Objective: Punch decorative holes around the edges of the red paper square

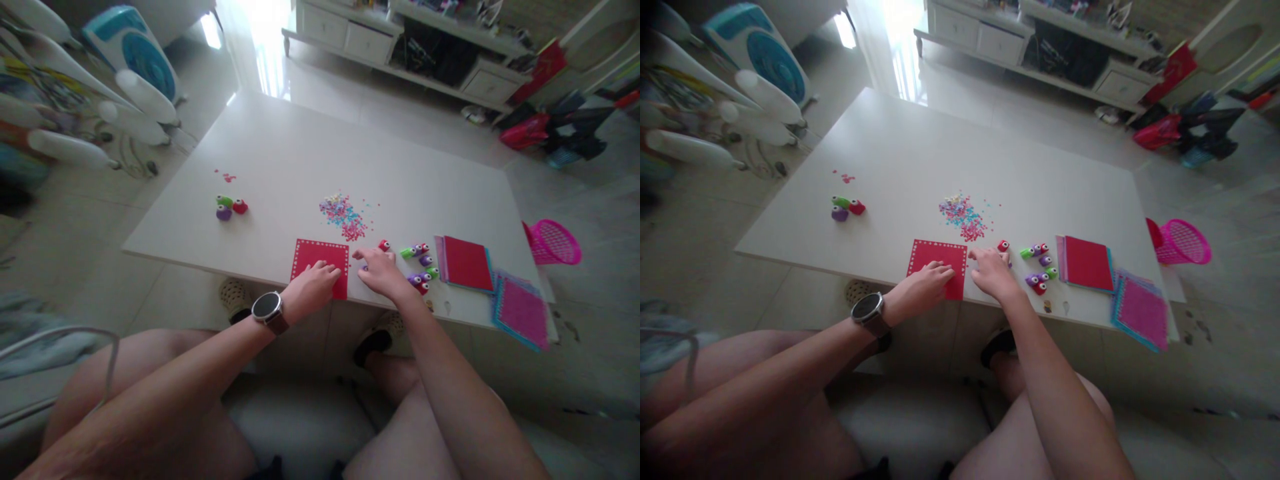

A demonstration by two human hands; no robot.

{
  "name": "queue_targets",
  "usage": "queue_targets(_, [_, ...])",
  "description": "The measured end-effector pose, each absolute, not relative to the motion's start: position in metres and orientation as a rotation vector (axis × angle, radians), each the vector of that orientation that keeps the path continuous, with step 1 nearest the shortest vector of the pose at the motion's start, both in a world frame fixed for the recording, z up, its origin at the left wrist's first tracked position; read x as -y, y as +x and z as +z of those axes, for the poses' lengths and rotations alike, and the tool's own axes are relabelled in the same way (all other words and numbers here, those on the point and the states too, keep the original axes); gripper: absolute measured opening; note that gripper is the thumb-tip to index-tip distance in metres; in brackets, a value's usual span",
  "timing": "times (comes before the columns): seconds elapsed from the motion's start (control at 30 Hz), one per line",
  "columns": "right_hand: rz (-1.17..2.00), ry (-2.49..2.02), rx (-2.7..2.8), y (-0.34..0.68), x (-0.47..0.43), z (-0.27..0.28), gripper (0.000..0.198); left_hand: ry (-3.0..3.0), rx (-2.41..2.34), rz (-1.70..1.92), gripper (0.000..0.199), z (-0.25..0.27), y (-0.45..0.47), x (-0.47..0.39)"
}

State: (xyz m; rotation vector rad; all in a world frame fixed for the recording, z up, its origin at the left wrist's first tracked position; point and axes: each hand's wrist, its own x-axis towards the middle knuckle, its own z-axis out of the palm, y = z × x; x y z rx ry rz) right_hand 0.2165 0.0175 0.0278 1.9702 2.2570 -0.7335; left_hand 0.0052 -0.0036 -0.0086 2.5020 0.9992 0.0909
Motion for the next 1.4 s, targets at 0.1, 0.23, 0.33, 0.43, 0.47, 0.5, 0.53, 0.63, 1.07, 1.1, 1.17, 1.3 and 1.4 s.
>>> queue_targets(0.1, [-0.806,1.926,-2.259,0.213,-0.016,0.026,0.041,2.461,-1.052,0.087,0.022,-0.004,0.005,0.005])
queue_targets(0.23, [-0.834,1.903,-2.232,0.209,-0.015,0.023,0.041,2.387,-1.220,0.067,0.024,0.003,0.005,0.006])
queue_targets(0.33, [-0.793,1.934,-2.262,0.209,-0.017,0.021,0.049,2.357,-1.223,0.045,0.023,0.006,0.005,0.005])
queue_targets(0.43, [-0.731,1.973,-2.303,0.209,-0.018,0.020,0.054,2.359,-1.224,0.026,0.023,0.007,0.005,0.005])
queue_targets(0.47, [-0.721,1.978,-2.296,0.208,-0.018,0.020,0.053,2.364,-1.225,0.023,0.024,0.008,0.006,0.005])
queue_targets(0.5, [-0.713,1.981,-2.282,0.208,-0.017,0.020,0.051,2.369,-1.225,0.020,0.024,0.008,0.006,0.006])
queue_targets(0.53, [-0.702,1.978,-2.271,0.208,-0.017,0.020,0.050,2.372,-1.224,0.015,0.025,0.009,0.006,0.006])
queue_targets(0.63, [-0.663,1.944,-2.265,0.209,-0.015,0.022,0.046,2.374,-1.226,-0.012,0.026,0.012,0.006,0.008])
queue_targets(1.07, [-0.545,1.920,-2.206,0.229,-0.017,0.019,0.037,2.400,-1.140,0.061,0.022,0.007,0.005,0.007])
queue_targets(1.1, [-0.583,1.944,-2.248,0.228,-0.018,0.019,0.036,2.401,-1.139,0.085,0.023,0.007,0.005,0.007])
queue_targets(1.17, [-0.694,1.994,-2.361,0.224,-0.018,0.018,0.035,2.373,-1.167,0.170,0.025,0.008,0.005,0.005])
queue_targets(1.3, [-1.063,1.966,-2.623,0.211,-0.017,0.020,0.037,2.005,-1.150,0.506,0.031,0.006,0.009,-0.004])
queue_targets(1.4, [-1.291,1.924,-2.731,0.201,-0.015,0.025,0.038,1.638,-1.071,0.676,0.031,0.000,0.010,-0.013])
